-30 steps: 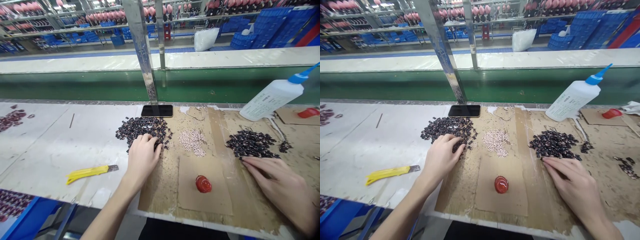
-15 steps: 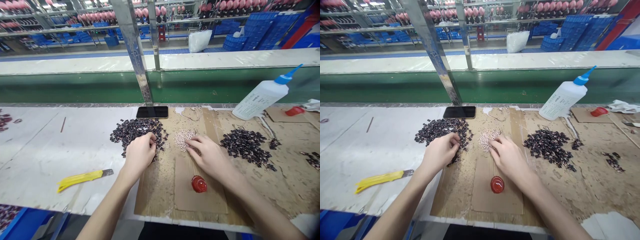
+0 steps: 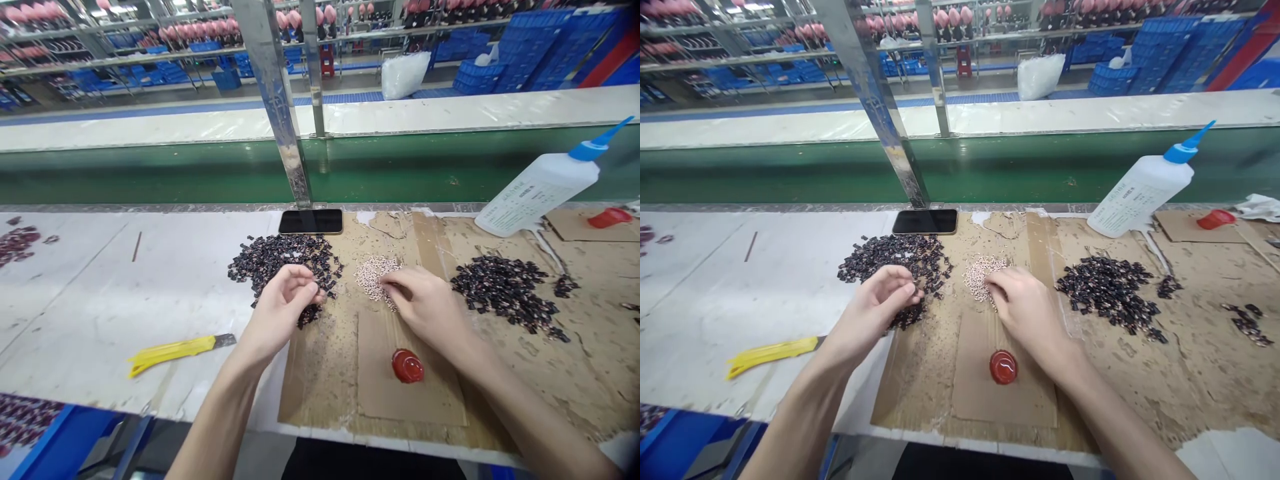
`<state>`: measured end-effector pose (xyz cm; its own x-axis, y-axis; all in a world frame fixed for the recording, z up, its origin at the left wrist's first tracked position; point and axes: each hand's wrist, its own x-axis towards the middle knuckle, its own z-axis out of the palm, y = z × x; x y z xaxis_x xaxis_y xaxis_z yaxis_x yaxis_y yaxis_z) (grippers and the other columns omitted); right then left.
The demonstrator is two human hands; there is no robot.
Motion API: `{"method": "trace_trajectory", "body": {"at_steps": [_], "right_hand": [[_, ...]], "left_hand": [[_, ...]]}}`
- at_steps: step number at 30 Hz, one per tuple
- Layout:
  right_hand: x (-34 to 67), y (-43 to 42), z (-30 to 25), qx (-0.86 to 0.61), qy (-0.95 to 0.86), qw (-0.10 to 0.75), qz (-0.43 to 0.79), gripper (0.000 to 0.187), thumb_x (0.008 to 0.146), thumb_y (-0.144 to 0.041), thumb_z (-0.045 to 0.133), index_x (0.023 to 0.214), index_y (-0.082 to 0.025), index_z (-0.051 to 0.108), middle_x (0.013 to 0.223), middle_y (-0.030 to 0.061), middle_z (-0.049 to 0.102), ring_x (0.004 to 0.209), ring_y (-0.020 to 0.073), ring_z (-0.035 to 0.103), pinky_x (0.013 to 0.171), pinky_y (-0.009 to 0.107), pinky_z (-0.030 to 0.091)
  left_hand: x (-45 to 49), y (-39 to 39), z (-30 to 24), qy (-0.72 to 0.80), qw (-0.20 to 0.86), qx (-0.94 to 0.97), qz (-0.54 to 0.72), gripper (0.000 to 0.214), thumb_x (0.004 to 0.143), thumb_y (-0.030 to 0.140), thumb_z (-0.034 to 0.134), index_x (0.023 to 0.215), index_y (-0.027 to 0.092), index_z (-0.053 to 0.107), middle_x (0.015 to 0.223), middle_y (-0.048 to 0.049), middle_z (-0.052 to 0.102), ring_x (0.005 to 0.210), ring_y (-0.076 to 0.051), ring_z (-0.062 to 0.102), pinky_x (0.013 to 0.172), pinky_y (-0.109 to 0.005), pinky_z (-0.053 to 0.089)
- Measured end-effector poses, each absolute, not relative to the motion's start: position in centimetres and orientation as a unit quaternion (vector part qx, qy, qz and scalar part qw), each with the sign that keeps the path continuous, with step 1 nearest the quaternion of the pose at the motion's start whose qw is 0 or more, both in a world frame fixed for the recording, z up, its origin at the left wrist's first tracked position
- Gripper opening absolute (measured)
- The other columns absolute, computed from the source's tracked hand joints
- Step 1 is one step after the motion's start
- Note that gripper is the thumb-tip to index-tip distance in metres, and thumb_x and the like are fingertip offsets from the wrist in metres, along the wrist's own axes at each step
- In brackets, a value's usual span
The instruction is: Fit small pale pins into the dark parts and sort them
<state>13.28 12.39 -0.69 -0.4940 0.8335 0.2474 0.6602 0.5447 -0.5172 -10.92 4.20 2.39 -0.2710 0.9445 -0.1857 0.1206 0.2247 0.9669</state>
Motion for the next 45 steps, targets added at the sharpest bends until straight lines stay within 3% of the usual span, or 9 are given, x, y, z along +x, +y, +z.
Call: {"method": "trace_trajectory", "body": {"at_steps": [4,9,14,17,19,23,29,38,45], "right_hand": [[14.3,12.0,-0.5,-0.454,-0.807,0.293,0.236,0.014,0.094,-0.022,0.065,0.096,-0.023,0.078,0.097,0.0061,0.080,0.090,0.0256,0.073,0.084,0.044,0.057],[16.5,9.7,0.4,-0.496,-0.723,0.360,0.318,0.013,0.093,-0.035,0.072,0.094,-0.024,0.078,0.093,0.0046,0.081,0.083,0.0192,0.077,0.077,0.033,0.064],[17.6,6.7,1.6,-0.457,-0.437,0.443,0.635,0.017,0.075,-0.034,0.092,0.087,-0.030,0.081,0.084,-0.0026,0.080,0.073,0.0074,0.075,0.069,0.012,0.060],[17.3,5.3,2.2,-0.402,-0.350,0.443,0.721,0.014,0.076,-0.029,0.092,0.084,-0.029,0.081,0.079,-0.0044,0.079,0.067,0.0040,0.073,0.067,0.009,0.059],[17.0,4.6,2.5,-0.381,-0.337,0.441,0.739,0.011,0.078,-0.028,0.090,0.084,-0.029,0.081,0.079,-0.0041,0.080,0.068,0.0042,0.073,0.070,0.010,0.061],[16.9,3.9,2.6,-0.364,-0.376,0.447,0.725,0.011,0.081,-0.025,0.089,0.087,-0.032,0.082,0.081,-0.0038,0.081,0.072,0.0067,0.078,0.075,0.011,0.062],[17.4,4.0,3.0,-0.423,-0.510,0.447,0.601,0.020,0.074,-0.022,0.093,0.085,-0.035,0.083,0.074,-0.0047,0.082,0.064,0.0098,0.079,0.066,0.008,0.061],[16.4,3.5,3.7,-0.483,-0.595,0.460,0.449,0.020,0.066,-0.023,0.095,0.077,-0.036,0.085,0.072,-0.0055,0.082,0.060,0.0125,0.079,0.062,0.008,0.062],[17.0,3.6,3.5,-0.484,-0.614,0.430,0.451,0.010,0.075,-0.023,0.088,0.080,-0.032,0.086,0.075,-0.0013,0.083,0.061,0.0154,0.080,0.061,0.012,0.064]], "left_hand": [[-9.7,3.0,2.5,0.558,0.558,0.298,0.537,0.031,0.081,0.032,0.080,0.106,0.019,0.067,0.099,-0.0018,0.070,0.085,-0.011,0.071,0.087,-0.024,0.059],[-8.0,2.4,2.2,0.497,0.621,0.206,0.570,0.022,0.078,0.028,0.086,0.095,0.016,0.078,0.095,-0.0028,0.077,0.081,-0.007,0.072,0.080,-0.013,0.058],[-4.7,1.5,3.1,0.500,0.606,0.237,0.572,0.012,0.078,0.017,0.088,0.087,0.016,0.080,0.081,-0.0011,0.081,0.073,-0.007,0.074,0.072,-0.009,0.058],[-2.1,0.7,4.0,0.495,0.592,0.323,0.548,0.002,0.090,0.017,0.077,0.089,0.017,0.078,0.076,-0.0016,0.082,0.070,-0.012,0.078,0.067,-0.016,0.063],[-0.8,0.3,4.2,0.502,0.502,0.431,0.557,0.007,0.093,0.014,0.071,0.094,0.017,0.078,0.079,-0.0024,0.083,0.070,-0.014,0.079,0.069,-0.019,0.064],[-0.1,0.0,4.0,0.473,0.241,0.648,0.546,0.017,0.093,0.004,0.068,0.105,0.013,0.076,0.094,-0.0068,0.083,0.078,-0.015,0.079,0.076,-0.021,0.063],[-1.3,0.3,3.7,0.446,0.161,0.745,0.469,0.018,0.096,0.006,0.065,0.110,0.015,0.071,0.095,-0.0026,0.081,0.077,-0.013,0.077,0.072,-0.021,0.060],[-1.6,0.0,3.4,0.470,0.164,0.766,0.406,0.010,0.098,0.009,0.061,0.101,0.014,0.069,0.079,-0.0004,0.074,0.064,-0.014,0.070,0.059,-0.027,0.054],[-1.7,0.2,4.1,0.486,0.317,0.712,0.397,0.014,0.100,0.012,0.057,0.098,0.016,0.070,0.082,-0.0012,0.075,0.064,-0.012,0.066,0.059,-0.023,0.049]]}}
